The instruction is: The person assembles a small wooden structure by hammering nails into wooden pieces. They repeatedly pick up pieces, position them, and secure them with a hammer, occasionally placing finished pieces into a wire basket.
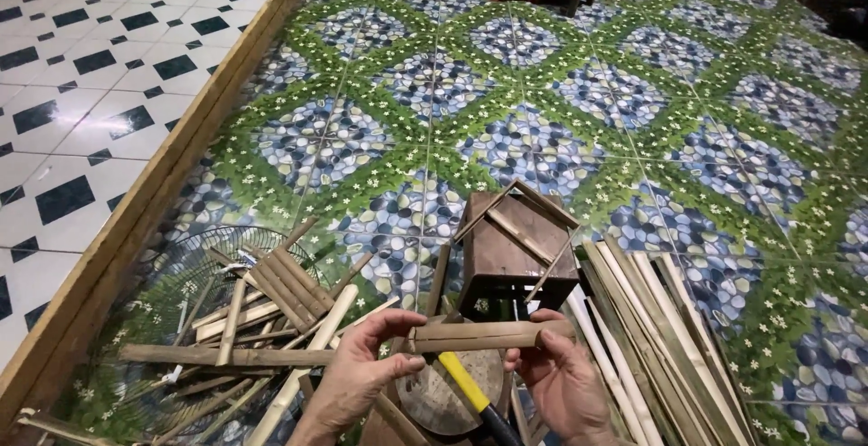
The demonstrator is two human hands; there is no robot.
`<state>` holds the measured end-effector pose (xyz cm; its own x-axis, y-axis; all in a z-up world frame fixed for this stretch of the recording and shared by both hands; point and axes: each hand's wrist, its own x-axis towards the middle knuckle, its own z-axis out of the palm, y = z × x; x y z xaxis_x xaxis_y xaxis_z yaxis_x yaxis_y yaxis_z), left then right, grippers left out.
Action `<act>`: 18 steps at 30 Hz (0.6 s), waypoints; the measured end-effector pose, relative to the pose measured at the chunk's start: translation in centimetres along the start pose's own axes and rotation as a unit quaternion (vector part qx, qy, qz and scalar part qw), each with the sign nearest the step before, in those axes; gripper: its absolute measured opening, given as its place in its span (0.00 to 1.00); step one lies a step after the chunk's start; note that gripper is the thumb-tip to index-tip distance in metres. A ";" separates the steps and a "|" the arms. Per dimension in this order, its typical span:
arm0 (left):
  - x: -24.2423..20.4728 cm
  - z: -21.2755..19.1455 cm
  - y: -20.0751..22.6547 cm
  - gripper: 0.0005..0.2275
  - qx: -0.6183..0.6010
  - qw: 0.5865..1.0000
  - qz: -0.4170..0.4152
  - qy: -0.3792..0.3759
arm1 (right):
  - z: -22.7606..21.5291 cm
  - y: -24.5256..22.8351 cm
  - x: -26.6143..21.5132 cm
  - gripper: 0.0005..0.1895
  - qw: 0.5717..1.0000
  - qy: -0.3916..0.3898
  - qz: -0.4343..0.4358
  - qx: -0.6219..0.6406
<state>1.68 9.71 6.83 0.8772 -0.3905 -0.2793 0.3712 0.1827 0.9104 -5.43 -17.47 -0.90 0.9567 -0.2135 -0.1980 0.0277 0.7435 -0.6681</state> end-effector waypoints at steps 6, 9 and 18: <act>0.4 -0.5 -0.7 0.19 0.027 0.999 0.026 -0.009 | 0.1 0.0 0.0 0.21 0.999 0.022 0.026 -0.006; 0.5 -0.5 -0.8 0.19 0.030 0.999 0.026 -0.004 | 0.5 0.0 -0.1 0.21 0.999 0.031 0.030 -0.014; 0.7 -0.8 -1.3 0.19 0.028 0.999 0.025 0.012 | 0.8 0.0 0.1 0.21 0.999 0.024 0.040 -0.003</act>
